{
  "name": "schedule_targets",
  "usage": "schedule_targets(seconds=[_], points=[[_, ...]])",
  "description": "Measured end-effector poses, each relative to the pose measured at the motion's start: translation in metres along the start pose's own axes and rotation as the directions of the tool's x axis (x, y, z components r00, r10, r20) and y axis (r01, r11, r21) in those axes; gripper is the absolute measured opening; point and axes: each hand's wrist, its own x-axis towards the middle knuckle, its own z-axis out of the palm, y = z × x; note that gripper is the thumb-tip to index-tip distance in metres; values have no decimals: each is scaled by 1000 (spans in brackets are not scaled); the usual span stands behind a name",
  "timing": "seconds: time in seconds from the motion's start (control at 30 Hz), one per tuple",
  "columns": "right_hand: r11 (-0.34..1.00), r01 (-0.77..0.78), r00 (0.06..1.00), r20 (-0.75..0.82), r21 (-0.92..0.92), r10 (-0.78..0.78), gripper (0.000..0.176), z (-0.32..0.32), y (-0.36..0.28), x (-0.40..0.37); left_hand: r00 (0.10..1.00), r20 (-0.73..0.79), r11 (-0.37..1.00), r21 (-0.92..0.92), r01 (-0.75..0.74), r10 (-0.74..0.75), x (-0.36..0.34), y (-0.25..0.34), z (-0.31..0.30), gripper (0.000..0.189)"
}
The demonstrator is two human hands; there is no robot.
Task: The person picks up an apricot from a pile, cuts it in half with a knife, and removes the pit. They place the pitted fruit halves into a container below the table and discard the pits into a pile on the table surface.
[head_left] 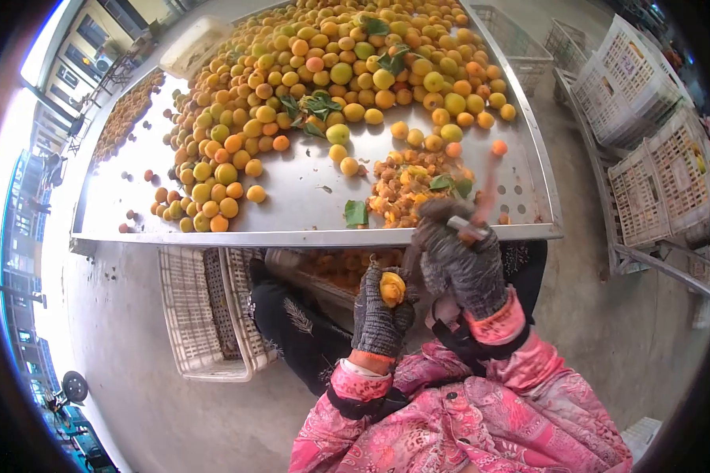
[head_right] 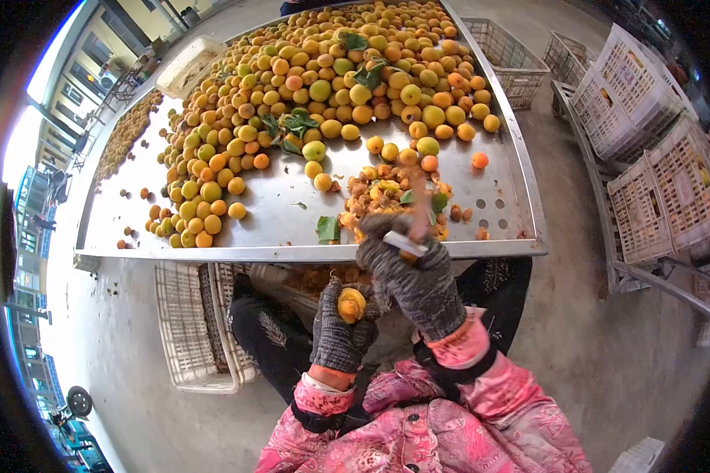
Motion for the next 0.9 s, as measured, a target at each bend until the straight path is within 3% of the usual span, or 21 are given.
schedule_targets(seconds=[0.03,0.07,0.1,0.13,0.2,0.27,0.33,0.4,0.5,0.57,0.63,0.67,0.7,0.73,0.8,0.83,0.9], points=[[901,121,991,108,-417,-83,24,2,-5,0,836,123,718,-456,526,-535,10,12,-6,33],[899,131,989,114,-418,-91,24,-1,1,0,439,461,30,-663,748,-771,18,19,-10,33],[724,380,920,319,-576,-228,26,-7,17,-1,409,518,-85,-690,719,-751,18,11,-6,34],[471,605,793,534,-642,-291,28,-12,33,-2,416,518,-85,-695,714,-747,17,8,-6,34],[478,645,760,565,-597,-320,33,-13,53,-7,429,487,28,-636,772,-761,17,13,-7,38],[416,637,767,586,-649,-262,41,-14,60,-10,439,512,10,-642,767,-738,14,5,-5,38],[435,683,726,609,-587,-319,42,-14,61,-8,466,465,60,-657,752,-753,9,1,-4,38],[530,584,786,590,-614,-183,39,-12,55,-6,498,463,57,-688,724,-733,2,-11,0,35],[503,601,782,588,-621,-209,38,-11,62,-1,557,413,115,-720,684,-721,-9,-46,10,34],[429,637,766,588,-641,-259,37,-9,69,1,477,487,-136,-790,598,-731,-8,-56,12,34],[352,670,742,592,-653,-316,35,-4,76,3,443,489,-190,-804,564,-751,1,-48,11,34],[358,700,710,554,-617,-434,32,-1,80,5,402,494,-248,-814,525,-770,7,-43,10,33],[362,729,672,505,-581,-541,28,1,82,7,380,489,-227,-798,558,-785,6,-67,7,32],[363,732,668,507,-576,-544,28,1,81,12,384,484,-221,-801,556,-787,-3,-86,5,32],[508,570,805,315,-646,-503,23,-3,72,29,363,455,-127,-747,652,-813,-1,-87,-5,44],[504,588,773,257,-633,-580,25,-8,68,41,533,410,117,-702,702,-740,-11,-110,-7,52],[456,575,755,227,-679,-615,30,-12,41,53,568,422,196,-655,730,-706,0,-89,-16,52]])
